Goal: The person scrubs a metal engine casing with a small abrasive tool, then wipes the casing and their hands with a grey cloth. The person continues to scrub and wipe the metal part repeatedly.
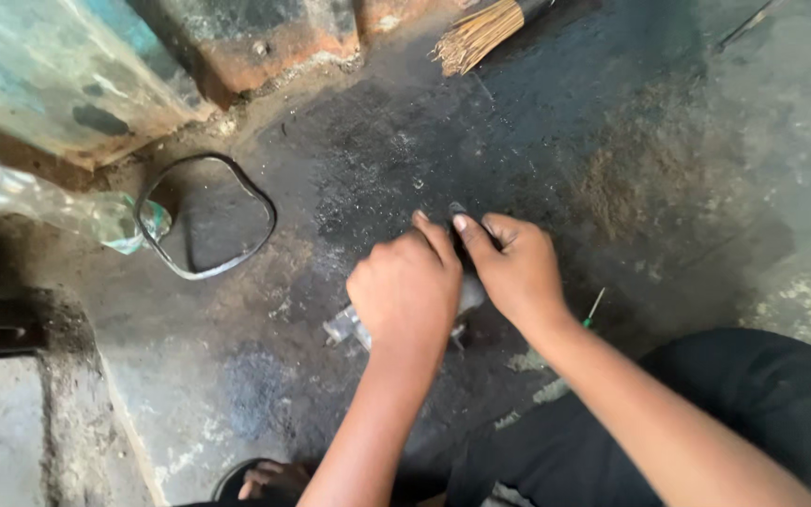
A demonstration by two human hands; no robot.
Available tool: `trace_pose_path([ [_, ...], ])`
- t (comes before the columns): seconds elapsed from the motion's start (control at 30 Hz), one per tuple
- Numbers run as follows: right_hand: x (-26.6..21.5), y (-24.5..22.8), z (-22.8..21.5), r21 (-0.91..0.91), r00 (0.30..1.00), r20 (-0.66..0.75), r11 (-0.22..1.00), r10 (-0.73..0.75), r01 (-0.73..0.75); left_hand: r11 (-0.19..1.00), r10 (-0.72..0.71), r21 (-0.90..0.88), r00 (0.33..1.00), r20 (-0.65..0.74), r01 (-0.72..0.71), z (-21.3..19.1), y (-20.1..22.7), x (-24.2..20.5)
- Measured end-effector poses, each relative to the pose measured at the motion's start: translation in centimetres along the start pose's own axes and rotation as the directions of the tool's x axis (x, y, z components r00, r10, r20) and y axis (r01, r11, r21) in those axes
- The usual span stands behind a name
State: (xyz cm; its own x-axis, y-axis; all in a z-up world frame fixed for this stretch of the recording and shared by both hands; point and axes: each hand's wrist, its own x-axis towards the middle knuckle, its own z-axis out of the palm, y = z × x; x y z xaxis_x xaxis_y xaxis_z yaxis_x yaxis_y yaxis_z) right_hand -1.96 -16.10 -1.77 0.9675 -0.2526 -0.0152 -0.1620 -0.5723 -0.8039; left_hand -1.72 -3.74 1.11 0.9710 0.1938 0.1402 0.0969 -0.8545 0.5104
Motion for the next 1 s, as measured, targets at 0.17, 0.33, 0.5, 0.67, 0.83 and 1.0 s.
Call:
trace_pose_path([
  [0.17,-1.8,2.5,0.7,0.05,0.996,0.049,0.996,0.073,-0.075,0.999,-0.026,0.03,0.999,0.033,0.025,-0.3,-1.4,0.9],
  [0.33,-1.1,3.9,2.0,0.42,0.984,-0.004,0.894,0.176,-0.158,1.0,0.001,0.016,1.0,0.014,-0.001,-0.3,-1.5,0.8],
  [0.5,-1.6,1.4,0.3,0.343,0.996,0.051,0.935,0.079,-0.091,1.0,-0.024,0.001,0.999,0.033,0.024,-0.7,-1.8,0.7],
  [0.67,-0.9,-0.5,0.1,-0.003,0.999,0.003,0.999,-0.037,0.037,0.999,0.034,0.009,0.999,0.029,-0.034,-0.4,-1.1,0.2],
  [0.83,-0.8,-0.9,-0.5,-0.034,0.998,-0.032,0.998,-0.056,0.055,0.997,0.07,0.012,0.997,0.029,-0.07,0.0,-0.4,-0.2],
  [1.0,-1.1,0.3,0.0,0.02,0.996,-0.06,0.998,-0.066,0.067,0.997,0.057,0.043,0.998,0.017,-0.057,0.3,0.0,-0.5],
])
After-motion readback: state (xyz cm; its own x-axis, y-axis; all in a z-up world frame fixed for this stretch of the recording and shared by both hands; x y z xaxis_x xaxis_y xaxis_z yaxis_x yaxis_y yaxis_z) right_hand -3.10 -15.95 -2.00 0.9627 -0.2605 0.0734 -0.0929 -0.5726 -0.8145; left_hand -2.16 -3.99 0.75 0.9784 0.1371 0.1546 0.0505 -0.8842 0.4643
